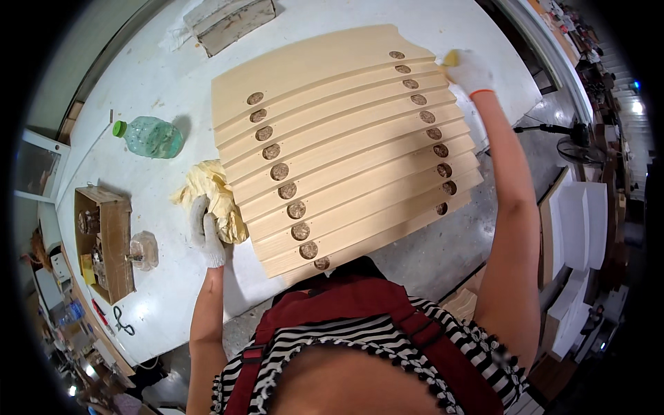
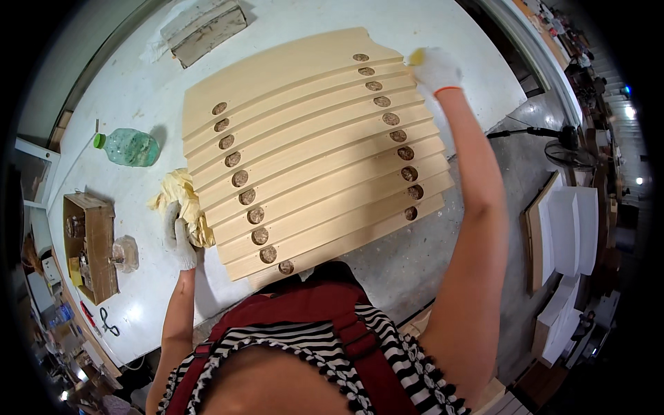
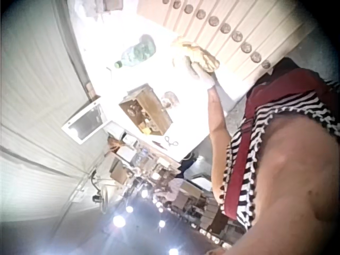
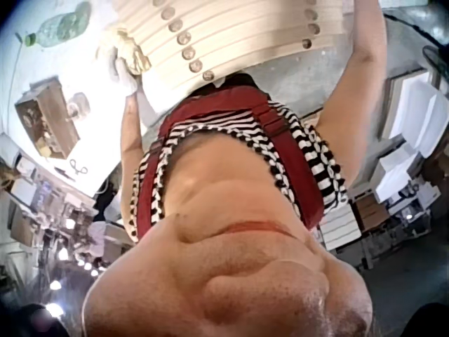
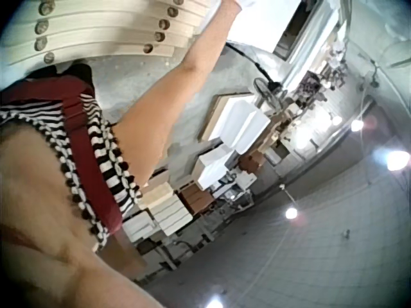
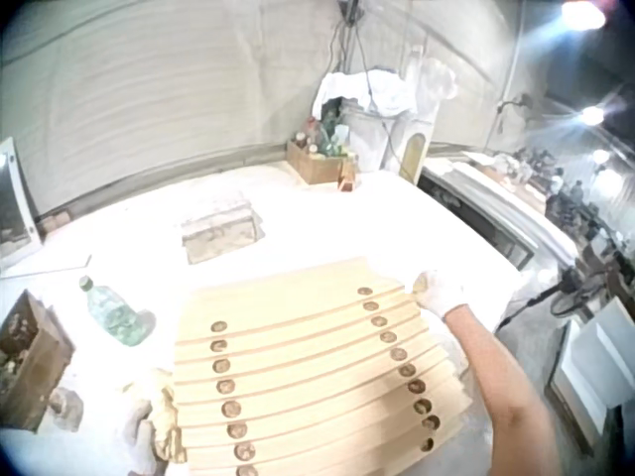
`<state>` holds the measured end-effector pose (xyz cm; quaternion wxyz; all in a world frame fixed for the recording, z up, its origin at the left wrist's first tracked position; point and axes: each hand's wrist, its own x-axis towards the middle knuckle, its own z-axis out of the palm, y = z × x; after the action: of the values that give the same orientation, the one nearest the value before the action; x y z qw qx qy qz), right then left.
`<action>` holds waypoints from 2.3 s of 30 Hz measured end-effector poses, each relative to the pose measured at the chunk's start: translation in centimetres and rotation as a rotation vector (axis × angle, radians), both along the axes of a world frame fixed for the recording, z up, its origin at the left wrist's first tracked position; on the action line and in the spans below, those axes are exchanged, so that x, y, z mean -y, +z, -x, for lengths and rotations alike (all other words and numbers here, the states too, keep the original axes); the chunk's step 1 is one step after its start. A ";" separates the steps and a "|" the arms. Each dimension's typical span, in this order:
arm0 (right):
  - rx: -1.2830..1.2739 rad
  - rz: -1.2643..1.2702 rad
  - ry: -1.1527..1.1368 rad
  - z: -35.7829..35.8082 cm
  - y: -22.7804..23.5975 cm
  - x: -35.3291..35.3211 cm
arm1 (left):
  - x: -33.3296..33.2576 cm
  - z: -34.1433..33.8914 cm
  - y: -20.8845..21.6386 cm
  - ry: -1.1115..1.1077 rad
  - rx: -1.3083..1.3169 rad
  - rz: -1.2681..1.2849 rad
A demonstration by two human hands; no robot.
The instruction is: The person applies a substance from a small tin onto a foam sponge using a wooden stick, then wipes the sponge over several stacked wooden planks with circular holes, and finally buffs the planks using a yellow cloth before stacking them.
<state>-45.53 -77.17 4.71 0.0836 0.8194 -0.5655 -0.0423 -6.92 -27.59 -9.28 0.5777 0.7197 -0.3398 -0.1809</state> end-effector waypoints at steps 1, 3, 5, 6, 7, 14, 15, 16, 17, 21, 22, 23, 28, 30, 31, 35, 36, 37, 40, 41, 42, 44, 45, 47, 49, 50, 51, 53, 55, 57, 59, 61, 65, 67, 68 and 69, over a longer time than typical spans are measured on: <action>0.026 0.013 -0.043 1.6 -0.1 1.5 | -0.2 -0.1 -0.2 0.009 0.023 0.004; 0.048 0.029 -0.091 4.5 -0.5 4.3 | -0.1 0.1 -0.2 0.021 0.000 0.013; 0.420 0.034 -0.105 5.9 -0.6 5.7 | 0.4 0.6 -0.1 0.029 -0.036 0.026; 0.413 0.039 -0.104 6.4 -0.9 6.3 | 0.6 0.6 0.1 0.032 -0.067 0.034; 0.574 -0.041 -0.060 4.1 -1.2 5.4 | -0.1 0.5 0.6 0.058 -0.084 0.025; 0.545 -0.195 -0.104 -1.0 -2.6 5.3 | 0.2 0.2 0.8 -0.003 0.058 0.003; 0.546 -0.217 -0.074 -2.0 -2.7 4.9 | 0.0 0.0 0.8 0.001 0.055 0.001; 0.528 -0.255 -0.086 -3.0 -2.0 4.0 | -0.1 -0.1 0.7 0.002 0.049 0.003; 0.503 -0.287 -0.106 -3.6 -1.5 2.9 | -0.2 -0.2 0.4 0.025 0.045 -0.003; 0.495 -0.210 0.170 -11.5 -2.1 -4.5 | -1.0 -0.3 0.3 0.029 0.056 0.059; 0.402 -0.178 0.210 -13.7 -2.4 -6.1 | -1.0 -0.5 0.4 0.019 0.084 0.058; 0.310 -0.136 0.243 -15.6 -2.8 -7.4 | -0.5 -0.3 0.6 0.014 0.060 0.068; 0.347 -0.395 0.545 -29.0 -0.5 -20.7 | -0.8 -0.5 -0.2 0.018 0.057 0.098; 0.300 -0.374 0.601 -33.3 -0.7 -23.6 | -0.5 -0.5 0.0 0.008 0.069 0.101; 0.272 -0.354 0.628 -34.8 -0.8 -24.6 | -0.6 -0.5 0.1 0.009 0.084 0.097; 0.408 -0.369 0.573 -34.9 2.6 -23.4 | -1.4 -0.9 -0.5 0.031 0.101 0.120; 0.403 -0.365 0.574 -33.7 2.5 -21.4 | -1.0 -0.8 -0.1 0.033 0.098 0.125; 0.457 -0.387 0.571 -32.6 1.7 -19.0 | -0.6 -0.7 0.2 0.019 0.100 0.135; 0.435 -0.345 0.688 -32.4 2.8 -21.0 | -1.0 -0.7 0.0 0.023 0.103 0.129; 0.360 -0.262 0.784 -32.6 3.5 -22.2 | -0.9 -0.6 -0.3 0.030 0.020 0.152; 0.363 -0.260 0.783 -33.4 2.9 -22.8 | -0.8 -0.6 -0.6 0.036 -0.063 0.174; 0.279 -0.225 0.821 -34.6 0.2 -23.1 | -0.3 -0.7 -0.4 0.012 -0.004 0.158; 0.298 -0.134 0.845 -35.0 -1.5 -23.5 | -0.5 -0.7 -0.5 0.011 0.053 0.133; 0.266 -0.150 0.810 -34.5 -1.3 -23.3 | -0.9 -0.6 -0.9 0.031 -0.019 0.168; 0.191 -0.127 0.784 -32.6 -0.9 -22.1 | -1.2 -0.6 -0.8 0.040 -0.046 0.176; 0.148 -0.087 0.795 -30.8 -0.4 -20.8 | -1.1 -0.7 -0.7 0.041 -0.047 0.181; 0.134 -0.090 0.754 -29.2 0.2 -19.5 | -1.1 -0.8 -0.6 0.030 -0.006 0.174; 0.118 -0.093 0.716 -28.5 1.5 -19.4 | -1.2 -0.8 -0.6 0.022 0.034 0.167; 0.212 0.000 0.671 -28.8 2.3 -19.9 | -1.0 -0.6 -0.5 0.038 -0.112 0.216; 0.294 -0.139 0.760 -30.3 2.5 -20.9 | -0.4 -0.6 -0.5 0.013 -0.026 0.172; 0.350 -0.116 0.878 -32.6 0.3 -21.8 | 0.3 -0.6 -0.2 -0.004 0.082 0.123; 0.379 -0.105 0.891 -34.9 -1.5 -23.3 | 0.0 -0.4 -0.4 0.017 0.035 0.150; 0.345 -0.170 0.759 -33.9 -1.6 -22.8 | -0.8 0.0 0.2 0.023 -0.045 0.186; 0.249 -0.082 0.735 -31.0 -2.0 -20.7 | -0.5 0.1 0.1 0.001 -0.073 0.177; 0.296 -0.047 0.693 -28.9 -2.5 -19.1 | -0.4 0.0 -0.1 -0.015 -0.075 0.184; 0.343 -0.014 0.655 -26.3 -2.8 -17.2 | -0.3 0.0 -0.3 -0.013 -0.077 0.180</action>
<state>-19.27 -59.99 1.91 -0.0090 0.9527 -0.2786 0.1210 -6.97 -27.27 -9.56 0.6516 0.6551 -0.3370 -0.1807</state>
